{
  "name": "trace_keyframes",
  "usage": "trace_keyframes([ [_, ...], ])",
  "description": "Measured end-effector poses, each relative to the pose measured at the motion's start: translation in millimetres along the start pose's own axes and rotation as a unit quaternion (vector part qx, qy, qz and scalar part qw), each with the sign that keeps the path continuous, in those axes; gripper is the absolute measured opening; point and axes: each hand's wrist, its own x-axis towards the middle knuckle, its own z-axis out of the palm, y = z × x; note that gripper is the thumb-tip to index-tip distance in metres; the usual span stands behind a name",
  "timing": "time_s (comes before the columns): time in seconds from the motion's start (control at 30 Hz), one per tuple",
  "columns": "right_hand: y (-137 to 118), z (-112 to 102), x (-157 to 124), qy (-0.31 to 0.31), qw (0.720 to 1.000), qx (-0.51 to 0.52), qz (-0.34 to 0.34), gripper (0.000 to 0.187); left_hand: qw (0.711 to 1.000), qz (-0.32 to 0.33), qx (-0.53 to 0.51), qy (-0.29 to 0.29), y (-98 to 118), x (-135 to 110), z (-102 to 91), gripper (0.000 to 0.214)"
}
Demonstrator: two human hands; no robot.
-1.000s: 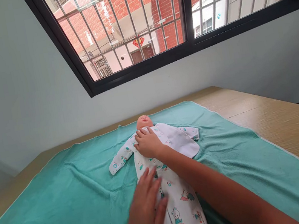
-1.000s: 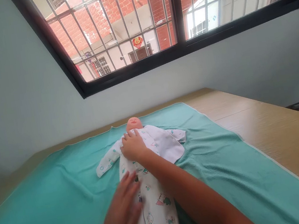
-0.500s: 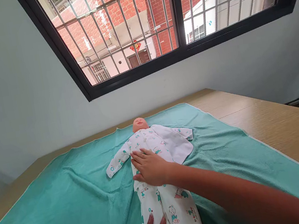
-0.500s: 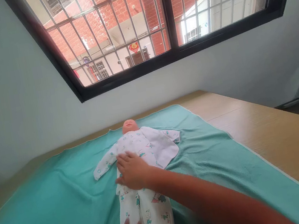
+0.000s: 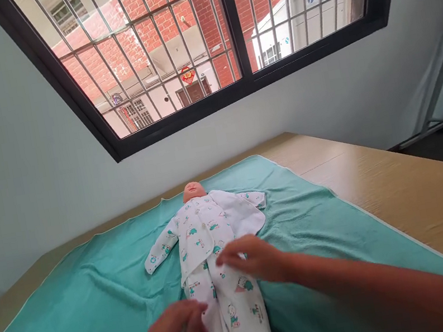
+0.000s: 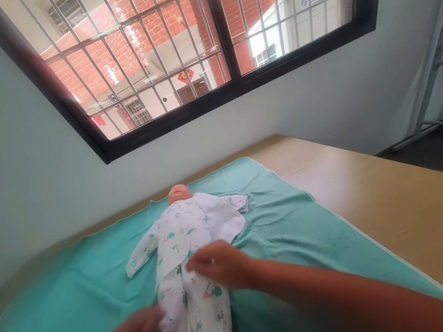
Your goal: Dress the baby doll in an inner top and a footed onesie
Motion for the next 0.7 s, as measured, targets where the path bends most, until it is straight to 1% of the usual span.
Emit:
trace_keyframes([
  [0.03, 13.9, -10.4, 3.2, 0.083, 0.996, -0.012, 0.033, 0.029, 1.0, -0.018, -0.016, 0.007, 4.2, 20.5, -0.5, 0.027],
  [0.07, 29.0, -21.6, 5.4, 0.156, 0.985, -0.042, 0.057, 0.027, 0.999, -0.028, -0.026, -0.001, 7.7, 40.3, 1.7, 0.028],
  [0.13, 59.0, -43.9, 5.9, 0.251, 0.951, -0.146, 0.108, 0.02, 0.999, -0.026, -0.03, -0.018, 10.8, 75.3, 13.4, 0.03],
  [0.17, 72.1, -53.9, 4.3, 0.273, 0.928, -0.211, 0.14, 0.019, 0.999, -0.015, -0.024, -0.031, 10.1, 89.8, 22.0, 0.029],
  [0.2, 82.9, -62.5, 2.1, 0.273, 0.907, -0.266, 0.179, 0.021, 0.999, -0.003, -0.015, -0.043, 8.1, 102.4, 31.6, 0.029],
  [0.27, 96.9, -73.6, -2.3, 0.235, 0.874, -0.342, 0.253, 0.025, 0.998, 0.015, 0.008, -0.068, 1.4, 123.6, 51.9, 0.03],
  [0.3, 100.1, -76.1, -3.8, 0.21, 0.864, -0.36, 0.282, 0.026, 0.997, 0.021, 0.021, -0.078, -2.6, 133.2, 61.6, 0.031],
  [0.37, 101.0, -76.6, -4.9, 0.177, 0.856, -0.374, 0.31, 0.027, 0.994, 0.03, 0.05, -0.089, -10.4, 152.5, 79.1, 0.033],
  [0.47, 95.3, -72.4, -3.6, 0.177, 0.847, -0.397, 0.308, 0.024, 0.988, 0.062, 0.108, -0.095, -21.6, 183.8, 99.2, 0.037],
  [0.53, 91.2, -69.7, -2.8, 0.18, 0.844, -0.413, 0.291, 0.019, 0.979, 0.08, 0.145, -0.115, -28.5, 205.3, 109.2, 0.043],
  [0.63, 87.3, -66.4, -2.4, 0.169, 0.847, -0.426, 0.268, 0.011, 0.954, 0.108, 0.215, -0.178, -35.7, 233.5, 120.7, 0.052],
  [0.7, 86.5, -64.7, -2.7, 0.16, 0.847, -0.432, 0.265, 0.01, 0.934, 0.13, 0.251, -0.218, -37.1, 247.6, 127.0, 0.056],
])
